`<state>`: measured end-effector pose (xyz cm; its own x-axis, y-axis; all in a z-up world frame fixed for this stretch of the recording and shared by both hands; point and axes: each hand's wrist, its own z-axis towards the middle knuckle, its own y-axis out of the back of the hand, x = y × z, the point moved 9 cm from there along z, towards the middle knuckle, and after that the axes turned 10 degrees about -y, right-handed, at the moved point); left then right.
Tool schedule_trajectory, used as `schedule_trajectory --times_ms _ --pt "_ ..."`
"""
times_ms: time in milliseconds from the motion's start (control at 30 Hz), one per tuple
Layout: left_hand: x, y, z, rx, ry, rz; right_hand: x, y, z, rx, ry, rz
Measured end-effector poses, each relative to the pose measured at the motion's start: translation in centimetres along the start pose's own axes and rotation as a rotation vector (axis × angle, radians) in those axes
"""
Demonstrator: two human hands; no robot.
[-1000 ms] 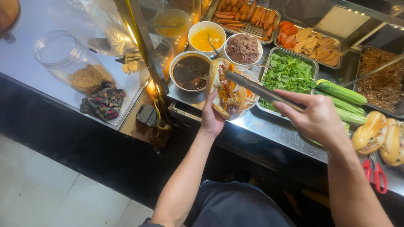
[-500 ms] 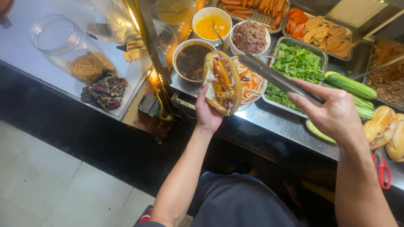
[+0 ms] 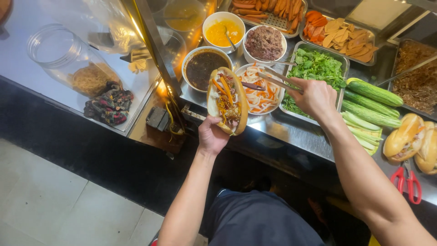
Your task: Assembling a Banh Mi sandwich with meat, vegetables, and sauce, then heating it in a press
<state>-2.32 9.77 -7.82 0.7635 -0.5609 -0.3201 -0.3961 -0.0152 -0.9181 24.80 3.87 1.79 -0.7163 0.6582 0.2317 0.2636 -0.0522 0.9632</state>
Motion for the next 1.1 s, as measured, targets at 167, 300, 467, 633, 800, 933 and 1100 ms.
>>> schedule_trajectory --times_ms 167,300,467,633,800,933,1100 --pt "0.4 0.8 1.0 -0.020 -0.004 -0.013 -1.3 -0.6 -0.3 0.085 -0.065 0.098" --pt "0.2 0.0 1.7 -0.020 -0.017 0.010 -0.4 4.1 -4.0 0.065 -0.074 0.229" --pt "0.1 -2.1 3.4 0.122 -0.065 0.014 1.4 11.6 -8.4 0.198 -0.260 0.278" --pt "0.8 -4.1 5.1 0.206 -0.090 0.048 2.3 16.2 -11.2 0.082 -0.075 0.185" --pt "1.3 -6.7 4.4 0.261 -0.145 0.097 5.6 14.6 -12.8 -0.029 0.187 0.024" --pt "1.5 -7.9 3.5 0.232 -0.148 0.104 5.0 11.6 -13.7 -0.059 0.164 0.023" --pt "1.6 -8.8 2.7 0.168 -0.150 0.039 3.8 11.9 -15.2 -0.164 0.075 0.430"
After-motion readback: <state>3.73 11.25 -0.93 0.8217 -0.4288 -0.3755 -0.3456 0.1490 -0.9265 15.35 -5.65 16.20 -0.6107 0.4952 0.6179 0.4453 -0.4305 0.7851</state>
